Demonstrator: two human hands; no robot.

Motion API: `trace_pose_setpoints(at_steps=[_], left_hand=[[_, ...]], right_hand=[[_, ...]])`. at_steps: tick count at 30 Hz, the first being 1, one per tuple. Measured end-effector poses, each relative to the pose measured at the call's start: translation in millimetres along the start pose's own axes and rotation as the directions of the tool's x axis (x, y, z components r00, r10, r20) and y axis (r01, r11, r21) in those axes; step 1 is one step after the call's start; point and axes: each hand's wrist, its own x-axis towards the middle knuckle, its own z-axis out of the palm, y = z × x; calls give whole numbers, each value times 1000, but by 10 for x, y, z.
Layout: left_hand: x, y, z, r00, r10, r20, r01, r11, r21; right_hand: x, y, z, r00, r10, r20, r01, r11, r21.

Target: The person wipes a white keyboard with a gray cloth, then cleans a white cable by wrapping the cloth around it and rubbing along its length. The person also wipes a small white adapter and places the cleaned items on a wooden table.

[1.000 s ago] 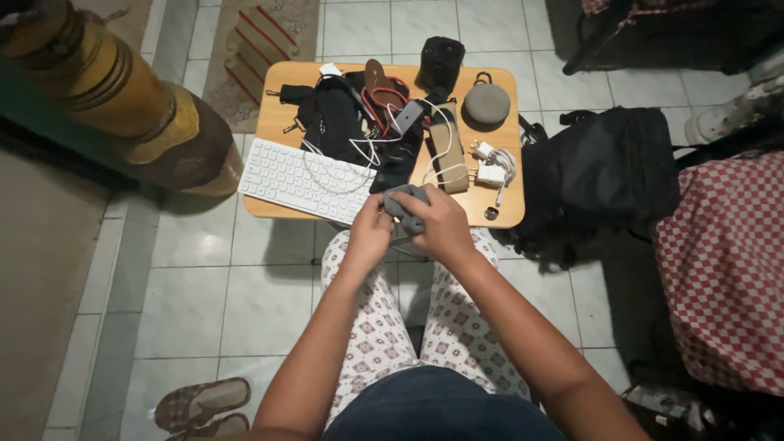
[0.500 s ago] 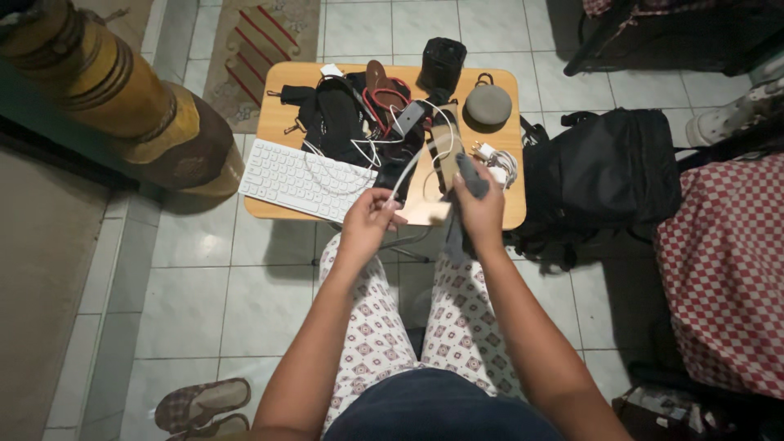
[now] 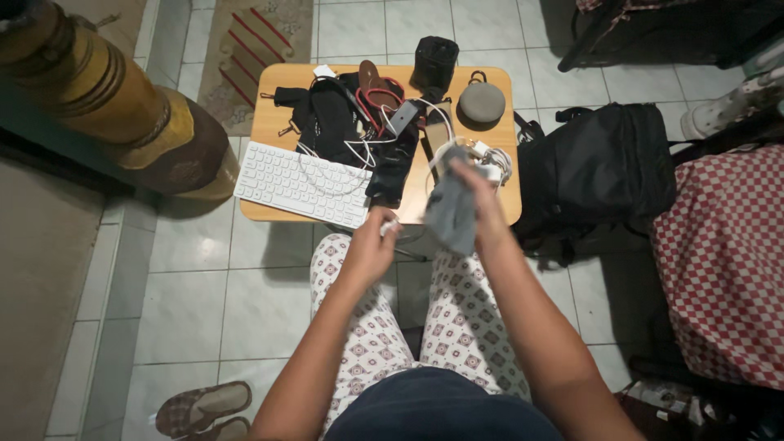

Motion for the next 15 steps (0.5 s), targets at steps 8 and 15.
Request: trace_pose_setpoints(at_steps=[8,15], left_hand=[[47,33,56,985,172,25,-172,946,274],[43,95,94,979,161,-125,-148,983,107]], right_hand=[[28,230,130,991,127,-28,-130,978,-163],[268,274,-153,992,61,114,-71,993,90]])
